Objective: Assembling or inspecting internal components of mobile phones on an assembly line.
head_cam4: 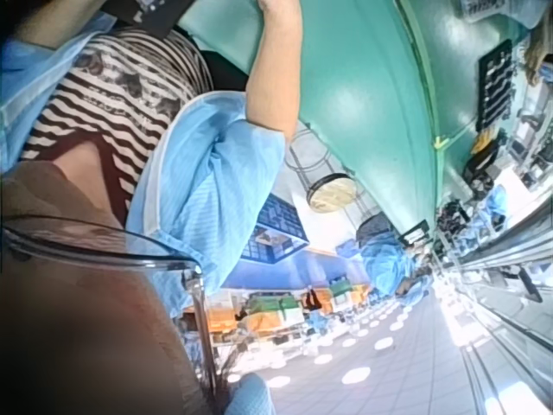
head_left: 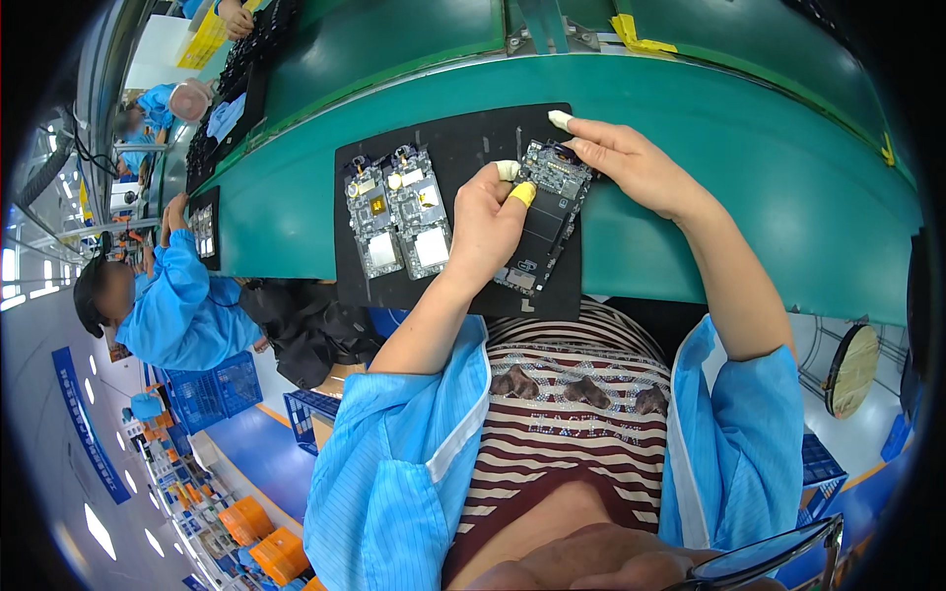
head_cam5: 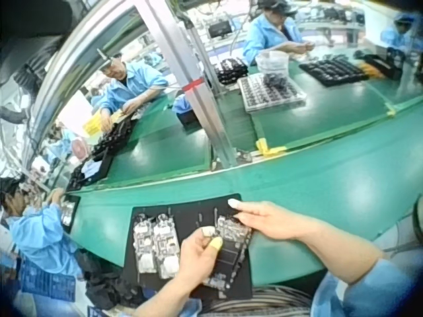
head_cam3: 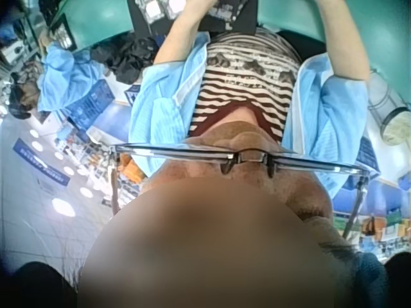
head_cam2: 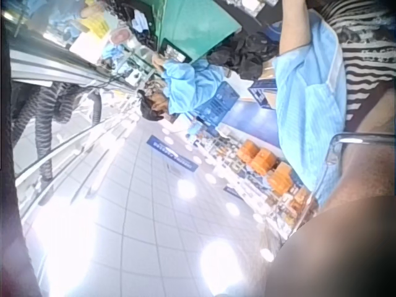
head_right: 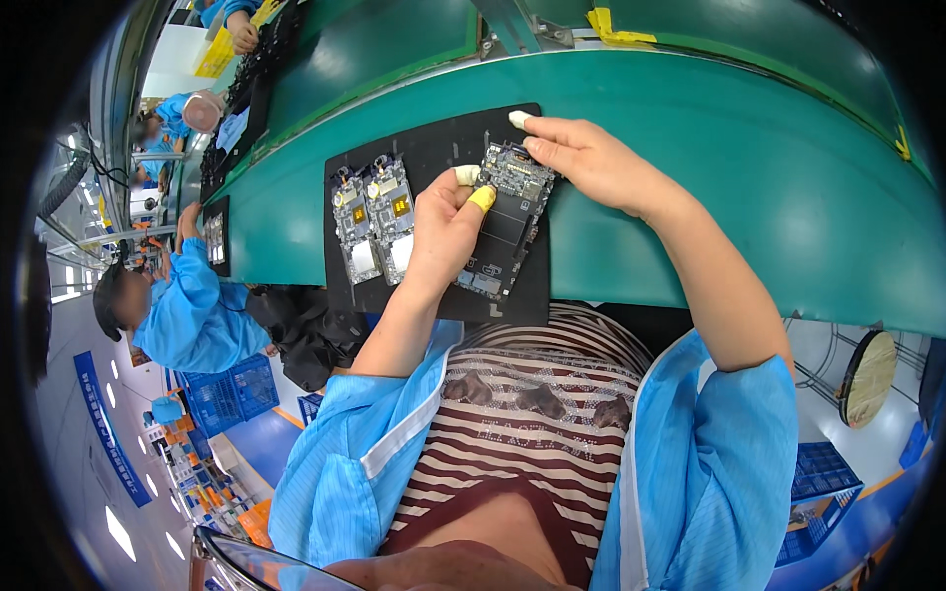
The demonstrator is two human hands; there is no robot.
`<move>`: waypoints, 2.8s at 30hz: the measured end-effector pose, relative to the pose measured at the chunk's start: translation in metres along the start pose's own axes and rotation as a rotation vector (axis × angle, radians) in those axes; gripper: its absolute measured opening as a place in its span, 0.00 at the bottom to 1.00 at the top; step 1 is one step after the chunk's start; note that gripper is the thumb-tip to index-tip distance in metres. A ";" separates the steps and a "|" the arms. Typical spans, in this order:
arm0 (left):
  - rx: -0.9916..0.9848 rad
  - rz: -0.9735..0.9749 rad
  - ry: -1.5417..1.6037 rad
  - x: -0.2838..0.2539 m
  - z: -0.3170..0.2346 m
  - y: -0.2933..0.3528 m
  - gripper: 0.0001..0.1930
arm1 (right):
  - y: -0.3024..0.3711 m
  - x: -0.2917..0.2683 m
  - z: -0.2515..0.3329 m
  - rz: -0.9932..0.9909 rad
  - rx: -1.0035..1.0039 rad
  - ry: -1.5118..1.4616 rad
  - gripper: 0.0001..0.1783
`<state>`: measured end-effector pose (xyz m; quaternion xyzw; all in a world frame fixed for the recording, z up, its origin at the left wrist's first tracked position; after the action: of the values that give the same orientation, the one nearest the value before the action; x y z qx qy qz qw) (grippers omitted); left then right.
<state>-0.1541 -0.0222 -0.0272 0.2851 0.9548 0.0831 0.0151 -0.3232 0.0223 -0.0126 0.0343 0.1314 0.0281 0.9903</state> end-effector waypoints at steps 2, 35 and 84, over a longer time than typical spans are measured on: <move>0.011 -0.024 -0.035 -0.005 0.002 -0.002 0.08 | -0.001 -0.006 0.000 -0.091 0.040 -0.079 0.20; 0.241 -0.175 -0.324 -0.009 -0.032 0.002 0.06 | -0.006 -0.013 -0.007 -0.295 -0.088 0.235 0.22; -0.063 0.204 0.202 0.003 -0.048 0.033 0.13 | 0.006 0.015 0.011 0.299 0.076 -0.542 0.17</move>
<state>-0.1426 -0.0002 0.0257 0.3701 0.9145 0.1422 -0.0805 -0.3061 0.0282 -0.0050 0.0964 -0.1431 0.1583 0.9722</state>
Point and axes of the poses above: each hand's wrist, its own y-axis away from the middle knuckle, its own x-axis out of the palm, z = x × y, the point moved 5 cm from there along -y, towards the middle knuckle, and after that the axes turned 15 degrees about y, right-handed, at the moved point
